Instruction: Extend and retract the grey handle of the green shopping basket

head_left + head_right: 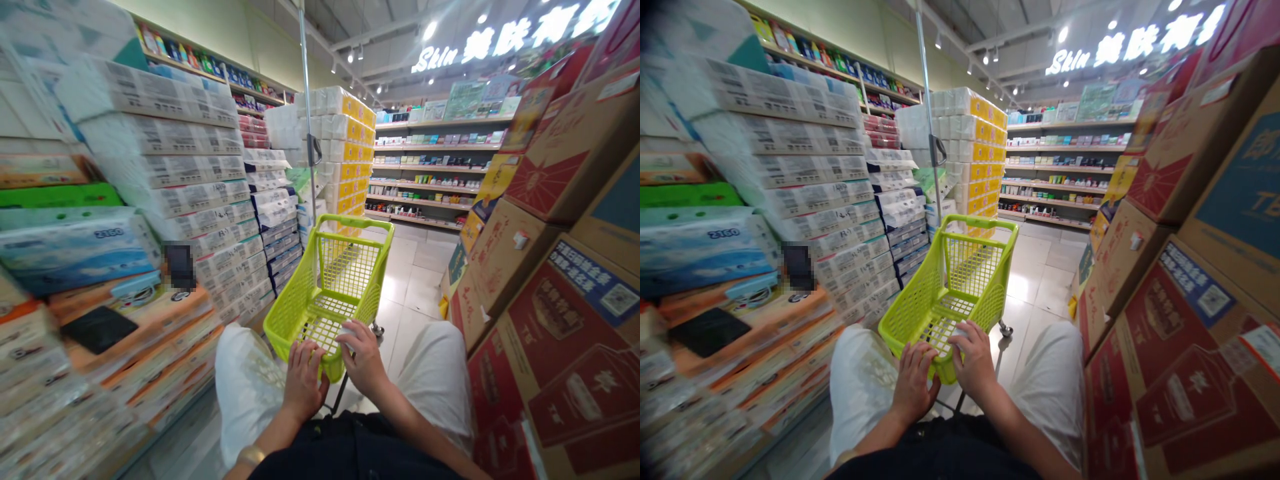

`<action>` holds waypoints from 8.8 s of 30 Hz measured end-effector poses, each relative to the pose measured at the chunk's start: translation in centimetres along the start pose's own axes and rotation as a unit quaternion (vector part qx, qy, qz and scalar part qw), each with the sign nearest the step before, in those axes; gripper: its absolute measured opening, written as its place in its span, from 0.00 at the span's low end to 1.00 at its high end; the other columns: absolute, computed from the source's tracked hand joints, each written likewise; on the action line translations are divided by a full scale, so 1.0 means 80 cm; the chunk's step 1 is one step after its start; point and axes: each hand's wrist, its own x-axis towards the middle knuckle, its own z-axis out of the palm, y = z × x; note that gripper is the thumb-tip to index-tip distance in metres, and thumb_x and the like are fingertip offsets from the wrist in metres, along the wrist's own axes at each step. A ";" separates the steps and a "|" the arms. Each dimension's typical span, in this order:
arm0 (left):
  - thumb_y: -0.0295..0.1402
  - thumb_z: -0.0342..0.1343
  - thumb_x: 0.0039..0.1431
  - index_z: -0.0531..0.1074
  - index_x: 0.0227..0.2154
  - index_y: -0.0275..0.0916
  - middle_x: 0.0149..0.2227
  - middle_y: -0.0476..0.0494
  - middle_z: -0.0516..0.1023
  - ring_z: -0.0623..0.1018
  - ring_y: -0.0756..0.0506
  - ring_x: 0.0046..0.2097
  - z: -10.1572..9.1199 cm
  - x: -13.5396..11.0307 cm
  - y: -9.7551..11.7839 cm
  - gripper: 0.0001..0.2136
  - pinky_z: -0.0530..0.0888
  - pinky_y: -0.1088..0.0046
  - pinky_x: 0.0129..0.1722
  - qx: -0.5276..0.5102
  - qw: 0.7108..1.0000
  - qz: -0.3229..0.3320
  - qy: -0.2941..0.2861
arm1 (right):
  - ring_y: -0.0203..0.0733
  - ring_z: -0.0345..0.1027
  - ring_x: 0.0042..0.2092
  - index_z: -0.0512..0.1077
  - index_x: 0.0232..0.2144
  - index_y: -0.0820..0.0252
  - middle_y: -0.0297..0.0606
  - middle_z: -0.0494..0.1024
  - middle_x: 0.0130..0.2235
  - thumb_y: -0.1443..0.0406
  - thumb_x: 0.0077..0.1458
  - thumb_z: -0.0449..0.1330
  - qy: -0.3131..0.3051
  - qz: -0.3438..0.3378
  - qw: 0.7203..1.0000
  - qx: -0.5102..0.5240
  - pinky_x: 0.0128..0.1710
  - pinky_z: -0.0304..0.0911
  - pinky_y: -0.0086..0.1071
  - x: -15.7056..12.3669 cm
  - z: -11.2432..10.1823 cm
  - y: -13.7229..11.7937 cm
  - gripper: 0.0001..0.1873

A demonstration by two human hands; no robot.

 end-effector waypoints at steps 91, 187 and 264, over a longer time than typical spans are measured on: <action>0.37 0.52 0.55 0.67 0.29 0.42 0.32 0.45 0.72 0.69 0.36 0.53 -0.010 0.018 -0.012 0.05 0.55 0.45 0.58 -0.075 0.993 -0.083 -0.039 | 0.49 0.61 0.59 0.76 0.40 0.51 0.39 0.74 0.51 0.73 0.52 0.57 -0.069 -0.031 0.997 -0.004 0.56 0.60 0.47 -0.008 0.002 -0.016 0.16; 0.39 0.48 0.61 0.72 0.34 0.42 0.35 0.44 0.80 0.79 0.43 0.37 -0.050 0.050 0.030 0.10 0.66 0.70 0.35 0.088 0.941 -0.124 -0.304 | 0.46 0.62 0.55 0.76 0.40 0.53 0.38 0.76 0.47 0.68 0.61 0.53 0.003 0.020 0.996 -0.093 0.52 0.57 0.39 0.009 -0.028 0.003 0.12; 0.39 0.47 0.62 0.71 0.36 0.41 0.37 0.43 0.80 0.78 0.43 0.38 -0.052 0.051 0.038 0.10 0.67 0.69 0.37 0.089 0.936 -0.137 -0.312 | 0.48 0.65 0.50 0.75 0.39 0.56 0.42 0.75 0.44 0.69 0.57 0.55 0.029 0.050 0.997 -0.053 0.52 0.62 0.45 0.010 -0.038 -0.001 0.10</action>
